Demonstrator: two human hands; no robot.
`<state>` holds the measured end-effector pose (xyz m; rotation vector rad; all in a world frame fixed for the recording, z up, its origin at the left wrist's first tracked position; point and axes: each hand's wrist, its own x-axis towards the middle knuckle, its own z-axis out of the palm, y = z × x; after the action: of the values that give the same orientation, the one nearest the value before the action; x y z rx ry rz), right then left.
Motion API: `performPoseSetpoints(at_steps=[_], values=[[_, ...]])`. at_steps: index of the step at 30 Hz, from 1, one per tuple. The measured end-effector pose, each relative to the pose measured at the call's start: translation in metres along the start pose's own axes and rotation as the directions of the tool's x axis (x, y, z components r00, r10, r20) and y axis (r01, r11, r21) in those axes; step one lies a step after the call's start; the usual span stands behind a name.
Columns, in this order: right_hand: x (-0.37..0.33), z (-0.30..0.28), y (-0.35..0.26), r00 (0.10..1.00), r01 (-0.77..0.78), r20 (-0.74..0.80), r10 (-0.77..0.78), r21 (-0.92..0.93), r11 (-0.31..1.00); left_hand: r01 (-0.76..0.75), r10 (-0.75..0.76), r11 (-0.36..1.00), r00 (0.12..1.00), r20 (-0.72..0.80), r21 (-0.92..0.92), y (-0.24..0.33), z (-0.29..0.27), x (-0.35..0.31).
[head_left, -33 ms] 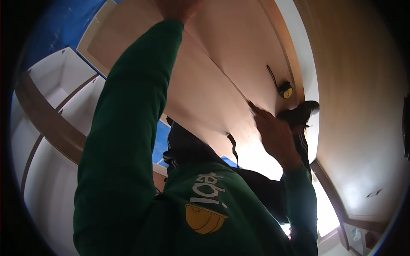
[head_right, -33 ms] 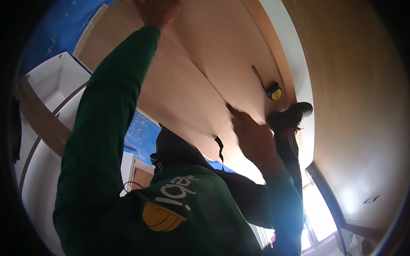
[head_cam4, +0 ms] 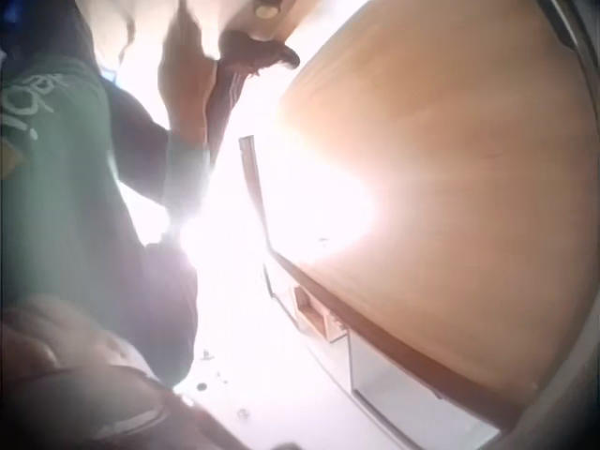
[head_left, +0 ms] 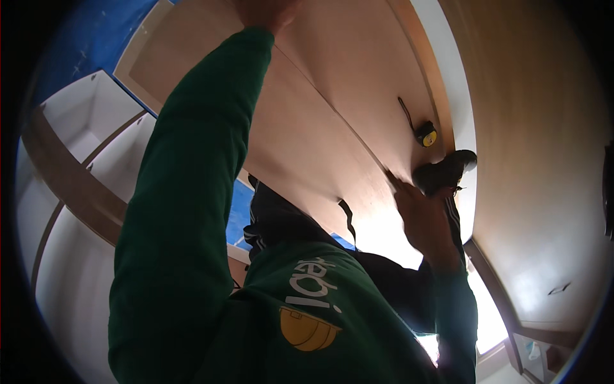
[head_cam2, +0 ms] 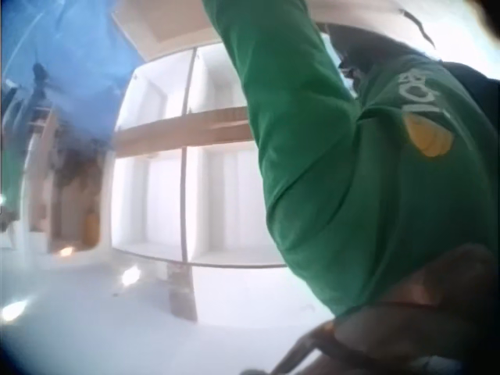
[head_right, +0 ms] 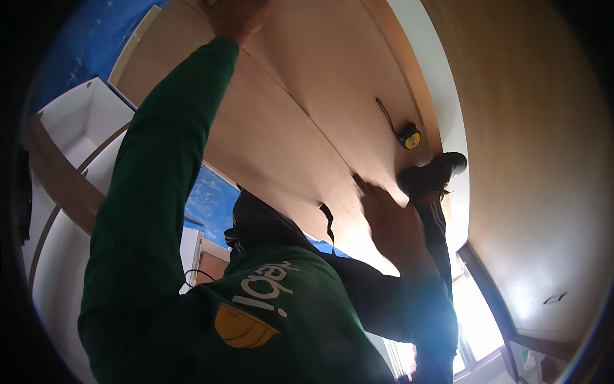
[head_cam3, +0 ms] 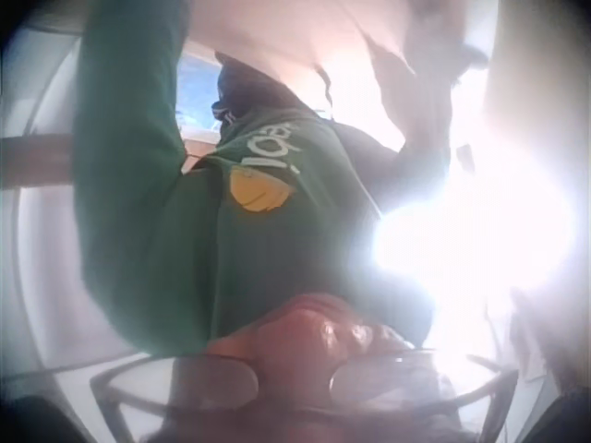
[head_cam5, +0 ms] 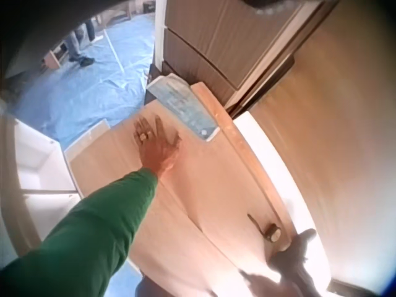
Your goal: The person cuts a piece of wood veneer using a knife, following a marked line on the surface while holding the material steady.
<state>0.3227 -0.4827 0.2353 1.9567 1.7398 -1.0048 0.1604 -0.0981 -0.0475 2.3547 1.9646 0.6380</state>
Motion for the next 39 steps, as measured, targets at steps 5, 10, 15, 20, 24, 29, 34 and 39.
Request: performPoseSetpoints(at_steps=[5,10,15,20,24,29,34,39], values=[[-0.124,-0.071,-0.015,0.938,-0.348,0.110,0.330,0.291,0.891,0.030,-0.029,0.999,0.999,0.040,-0.024,0.000,-0.002,0.003],[0.014,-0.034,-0.020,0.969,-0.204,0.151,0.196,0.045,0.978,0.056,-0.052,0.997,0.995,0.089,-0.045,0.004,0.002,0.001],[0.133,0.059,-0.011,0.983,-0.066,-0.143,0.117,0.320,0.945,0.051,-0.049,0.999,0.993,0.111,-0.009,0.002,0.001,0.006],[0.014,0.004,0.001,0.994,0.082,-0.076,-0.078,0.052,0.995,0.043,-0.042,0.999,0.980,0.193,0.000,0.003,-0.008,0.000],[-0.103,-0.038,0.008,0.906,-0.420,0.190,0.379,0.284,0.862,0.047,-0.047,0.999,0.984,0.170,0.006,0.007,-0.010,0.003],[-0.067,-0.023,0.013,0.952,-0.299,0.122,0.280,0.194,0.934,0.062,-0.060,0.998,0.985,0.164,-0.008,0.006,-0.006,0.002],[0.122,0.053,-0.011,0.988,-0.126,-0.057,0.144,0.236,0.963,0.024,-0.024,1.000,0.998,0.060,0.014,0.001,0.003,0.001],[0.081,0.058,-0.001,0.974,0.112,-0.202,-0.100,0.045,0.993,-0.055,0.055,0.997,0.998,-0.007,-0.044,-0.008,0.008,0.006]])
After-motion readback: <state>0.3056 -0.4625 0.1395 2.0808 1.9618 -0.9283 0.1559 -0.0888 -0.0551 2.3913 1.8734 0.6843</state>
